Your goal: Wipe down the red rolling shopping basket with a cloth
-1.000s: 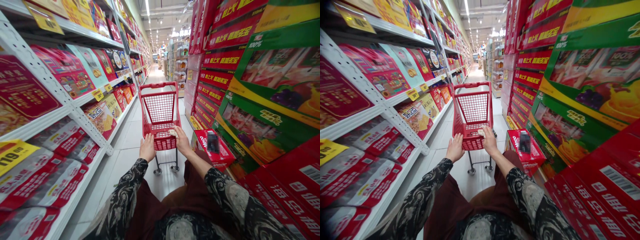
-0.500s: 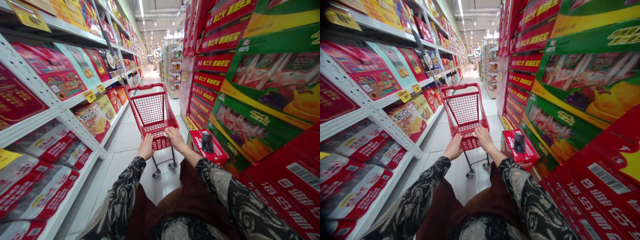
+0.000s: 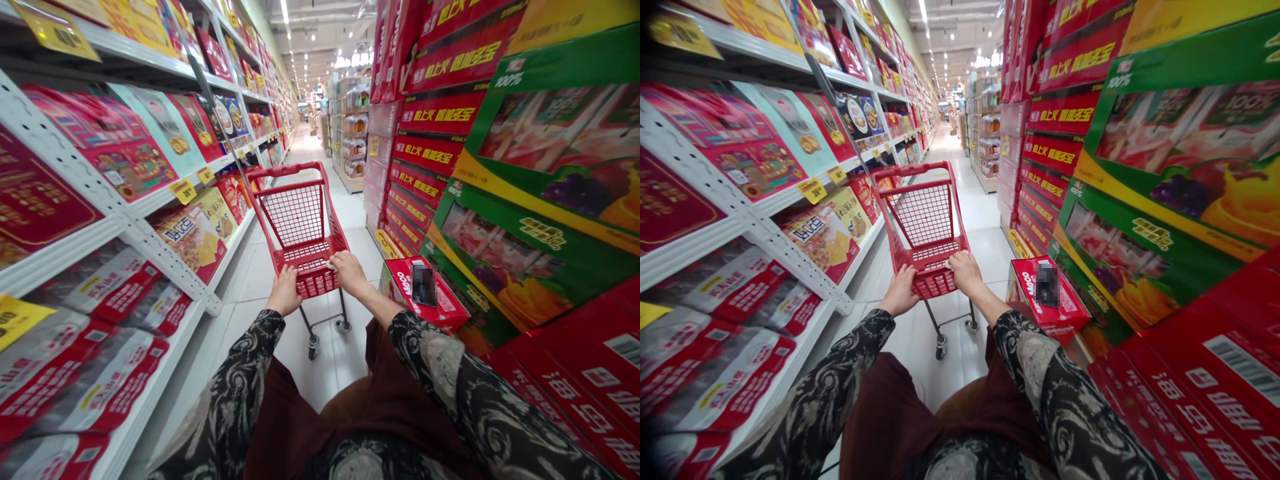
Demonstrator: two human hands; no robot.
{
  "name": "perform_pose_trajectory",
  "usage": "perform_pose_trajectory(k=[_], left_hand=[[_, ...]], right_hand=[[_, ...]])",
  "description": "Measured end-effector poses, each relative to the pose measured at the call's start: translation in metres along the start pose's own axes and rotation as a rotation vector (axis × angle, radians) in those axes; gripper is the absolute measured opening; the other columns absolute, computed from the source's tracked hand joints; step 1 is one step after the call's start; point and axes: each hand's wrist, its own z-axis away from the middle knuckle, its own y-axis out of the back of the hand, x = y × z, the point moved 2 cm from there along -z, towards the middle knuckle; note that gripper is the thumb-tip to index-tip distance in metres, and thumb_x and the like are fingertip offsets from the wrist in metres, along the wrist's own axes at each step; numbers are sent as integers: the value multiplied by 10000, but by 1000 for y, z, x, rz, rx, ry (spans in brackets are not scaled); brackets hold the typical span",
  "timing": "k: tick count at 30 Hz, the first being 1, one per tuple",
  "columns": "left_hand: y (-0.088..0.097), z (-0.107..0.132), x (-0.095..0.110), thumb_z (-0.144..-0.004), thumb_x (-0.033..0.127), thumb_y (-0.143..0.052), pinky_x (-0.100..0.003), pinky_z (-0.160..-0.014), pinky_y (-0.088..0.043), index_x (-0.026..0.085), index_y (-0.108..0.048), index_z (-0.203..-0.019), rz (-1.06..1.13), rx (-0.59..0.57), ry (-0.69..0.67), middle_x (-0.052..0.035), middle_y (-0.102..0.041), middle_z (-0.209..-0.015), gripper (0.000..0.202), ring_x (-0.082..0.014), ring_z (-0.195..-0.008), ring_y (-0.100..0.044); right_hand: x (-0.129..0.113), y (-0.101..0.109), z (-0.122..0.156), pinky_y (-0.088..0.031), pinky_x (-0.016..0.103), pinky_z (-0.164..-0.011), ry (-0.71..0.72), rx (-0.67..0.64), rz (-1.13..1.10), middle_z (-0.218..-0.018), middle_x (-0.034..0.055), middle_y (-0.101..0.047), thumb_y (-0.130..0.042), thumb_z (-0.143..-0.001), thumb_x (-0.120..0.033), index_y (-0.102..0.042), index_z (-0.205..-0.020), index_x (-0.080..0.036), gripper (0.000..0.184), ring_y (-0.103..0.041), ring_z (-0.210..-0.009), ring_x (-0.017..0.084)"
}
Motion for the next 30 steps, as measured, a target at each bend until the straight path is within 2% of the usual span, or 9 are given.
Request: perform_pose_trajectory(k=[3, 5, 8, 11, 14, 21, 25, 27, 30], left_hand=[[6, 4, 1, -654, 183, -590, -556, -1069, -301, 107, -410, -1273, -11, -22, 4, -177, -391, -1417, 649, -335, -1364, -253], [8, 9, 4, -677, 187, -573, -558, -1077, -279, 112, -401, -1288, -35, -12, -17, -182, -369, -1432, 639, -325, -1369, -247], [6, 19, 12, -695, 144, -521, -547, -1112, -196, 113, -337, -1355, -98, 22, -77, -174, -267, -1490, 687, -294, -1396, -183], [0, 27, 21, -681, 116, -484, -547, -1124, -145, 119, -273, -1404, -124, 27, -102, -144, -197, -1519, 753, -273, -1412, -123], [-2, 29, 24, -674, 131, -476, -552, -1126, -132, 120, -270, -1411, -103, -4, -105, -122, -201, -1520, 765, -267, -1412, -125], [6, 26, 23, -641, 138, -473, -538, -1127, -148, 92, -277, -1403, -112, -71, -110, -122, -207, -1519, 787, -271, -1410, -132], [1, 35, 15, -647, 81, -437, -559, -1121, -130, 91, -226, -1420, -166, -26, -83, -127, -160, -1529, 802, -262, -1416, -96], [-3, 40, 9, -643, 42, -419, -566, -1116, -134, 108, -211, -1426, -186, 11, -45, -123, -142, -1533, 813, -254, -1419, -74], [-9, 42, 0, -641, 15, -415, -529, -1118, -178, 120, -199, -1430, -179, 30, -48, -124, -125, -1537, 824, -249, -1420, -50]], right_hand=[[2, -2, 8, -401, 362, -919, 32, 50, -57, -1025, 92, -641, -451, -886, -130, -654, -976, -161, 224, -525, -1005, 214], [5, -7, 19, -368, 394, -997, 47, 133, -96, -1152, 101, -613, -432, -877, -103, -626, -1084, -161, 289, -490, -1138, 210], [9, -21, 44, -305, 453, -1075, 26, 264, -123, -1352, 116, -488, -384, -856, -48, -529, -1252, -156, 436, -323, -1335, 200], [8, -39, 66, -306, 484, -1083, 30, 315, -148, -1400, 109, -438, -353, -856, -31, -502, -1288, -172, 478, -197, -1396, 192], [5, -53, 79, -312, 488, -1091, 34, 355, -175, -1410, 104, -426, -332, -864, -27, -499, -1295, -180, 487, -148, -1408, 186], [9, -80, 95, -349, 485, -1081, 49, 266, -161, -1368, 155, -468, -354, -854, -19, -531, -1266, -124, 461, -189, -1394, 215], [15, -94, 108, -389, 487, -1051, 80, 148, -157, -1314, 148, -528, -371, -842, -7, -565, -1229, -142, 453, -297, -1357, 219], [11, -93, 112, -408, 468, -1042, 132, 121, -174, -1288, 144, -552, -366, -846, -8, -575, -1216, -143, 446, -326, -1343, 206], [-7, -76, 103, -395, 439, -1061, 196, 199, -225, -1316, 142, -528, -339, -868, -14, -541, -1253, -128, 450, -283, -1363, 184]])
